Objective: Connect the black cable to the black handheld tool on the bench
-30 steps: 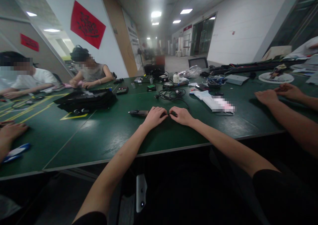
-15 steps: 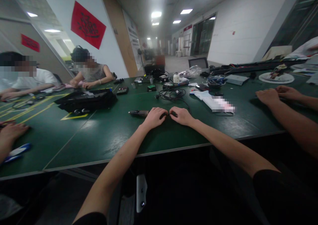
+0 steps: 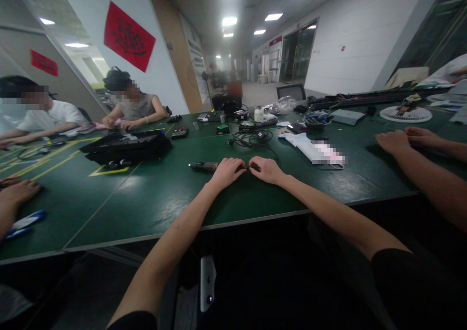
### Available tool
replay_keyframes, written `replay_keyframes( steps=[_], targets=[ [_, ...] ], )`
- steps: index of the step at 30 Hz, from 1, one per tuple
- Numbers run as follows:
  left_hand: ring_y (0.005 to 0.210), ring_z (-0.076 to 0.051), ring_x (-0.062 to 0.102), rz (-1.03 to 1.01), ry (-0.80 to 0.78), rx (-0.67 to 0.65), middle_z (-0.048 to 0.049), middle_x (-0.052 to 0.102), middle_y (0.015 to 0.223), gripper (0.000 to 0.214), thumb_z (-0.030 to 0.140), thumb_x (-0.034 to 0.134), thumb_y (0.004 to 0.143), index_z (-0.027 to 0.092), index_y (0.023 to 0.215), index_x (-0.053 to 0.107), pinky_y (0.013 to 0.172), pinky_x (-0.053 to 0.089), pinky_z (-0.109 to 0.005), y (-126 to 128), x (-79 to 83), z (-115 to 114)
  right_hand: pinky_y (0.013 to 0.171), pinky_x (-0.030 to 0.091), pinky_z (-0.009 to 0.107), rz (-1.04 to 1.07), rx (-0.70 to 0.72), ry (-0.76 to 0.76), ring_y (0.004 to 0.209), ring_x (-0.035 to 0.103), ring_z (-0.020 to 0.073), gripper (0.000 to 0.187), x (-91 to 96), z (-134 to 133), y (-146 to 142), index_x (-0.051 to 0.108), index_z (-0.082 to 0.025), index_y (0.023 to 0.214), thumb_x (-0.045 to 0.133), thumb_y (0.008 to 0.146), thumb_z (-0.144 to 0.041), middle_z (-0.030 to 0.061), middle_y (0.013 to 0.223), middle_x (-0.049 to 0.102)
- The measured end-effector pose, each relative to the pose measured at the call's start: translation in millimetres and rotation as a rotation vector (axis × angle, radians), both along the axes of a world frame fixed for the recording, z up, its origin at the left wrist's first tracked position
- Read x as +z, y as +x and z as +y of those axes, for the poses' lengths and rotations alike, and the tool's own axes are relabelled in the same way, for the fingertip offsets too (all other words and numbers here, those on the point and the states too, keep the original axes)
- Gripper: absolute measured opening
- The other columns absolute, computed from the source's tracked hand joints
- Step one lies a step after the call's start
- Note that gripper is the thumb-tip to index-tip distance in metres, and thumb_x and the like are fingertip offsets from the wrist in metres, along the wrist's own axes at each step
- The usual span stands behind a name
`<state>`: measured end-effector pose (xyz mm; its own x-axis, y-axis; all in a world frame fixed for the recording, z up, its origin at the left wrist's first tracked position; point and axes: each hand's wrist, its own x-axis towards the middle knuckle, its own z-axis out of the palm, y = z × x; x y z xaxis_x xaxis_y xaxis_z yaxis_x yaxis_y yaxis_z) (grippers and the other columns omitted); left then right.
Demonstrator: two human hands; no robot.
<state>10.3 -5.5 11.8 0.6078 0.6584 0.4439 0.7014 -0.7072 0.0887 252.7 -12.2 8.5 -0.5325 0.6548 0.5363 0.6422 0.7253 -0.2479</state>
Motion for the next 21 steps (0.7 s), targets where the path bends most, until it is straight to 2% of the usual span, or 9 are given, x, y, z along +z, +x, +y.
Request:
replay_keyframes(
  steps=[7,11,16,21],
  targets=[
    [0.109,-0.027,0.066,0.022,0.007,-0.012,-0.0049,0.074,0.116,0.018,0.029,0.059,0.1,0.027,0.116,0.066,0.095,0.044,-0.045,0.0,2.4,-3.9,0.077,0.046,0.029,0.009,0.008,-0.006,0.087,0.065,0.0198,0.014,-0.5,0.5,0.7,0.068,-0.024,0.11,0.064,0.097,-0.026,0.005,0.11,0.072],
    [0.107,-0.027,0.066,0.012,0.001,0.007,-0.0052,0.074,0.113,0.016,0.034,0.059,0.101,0.026,0.114,0.065,0.095,0.045,-0.044,0.2,1.4,-2.9,0.077,0.045,0.029,0.001,0.001,-0.001,0.085,0.064,0.0193,0.013,-2.3,1.8,0.4,0.068,-0.023,0.109,0.064,0.097,-0.026,0.005,0.109,0.072],
    [0.113,-0.026,0.065,0.017,0.015,-0.027,-0.0048,0.074,0.12,0.019,0.032,0.059,0.102,0.027,0.12,0.064,0.097,0.044,-0.043,-0.4,1.1,-3.2,0.079,0.046,0.029,0.002,-0.001,0.008,0.087,0.065,0.0195,0.013,-3.8,2.9,0.2,0.067,-0.024,0.109,0.064,0.097,-0.025,0.004,0.108,0.072],
    [0.109,-0.027,0.065,0.02,0.005,-0.005,-0.0049,0.074,0.116,0.017,0.036,0.059,0.103,0.027,0.116,0.064,0.096,0.044,-0.043,-0.4,1.5,-2.2,0.077,0.045,0.029,0.002,0.001,0.003,0.084,0.064,0.0188,0.011,-2.3,1.8,0.4,0.067,-0.024,0.108,0.064,0.097,-0.026,0.0044,0.11,0.072]
  ],
)
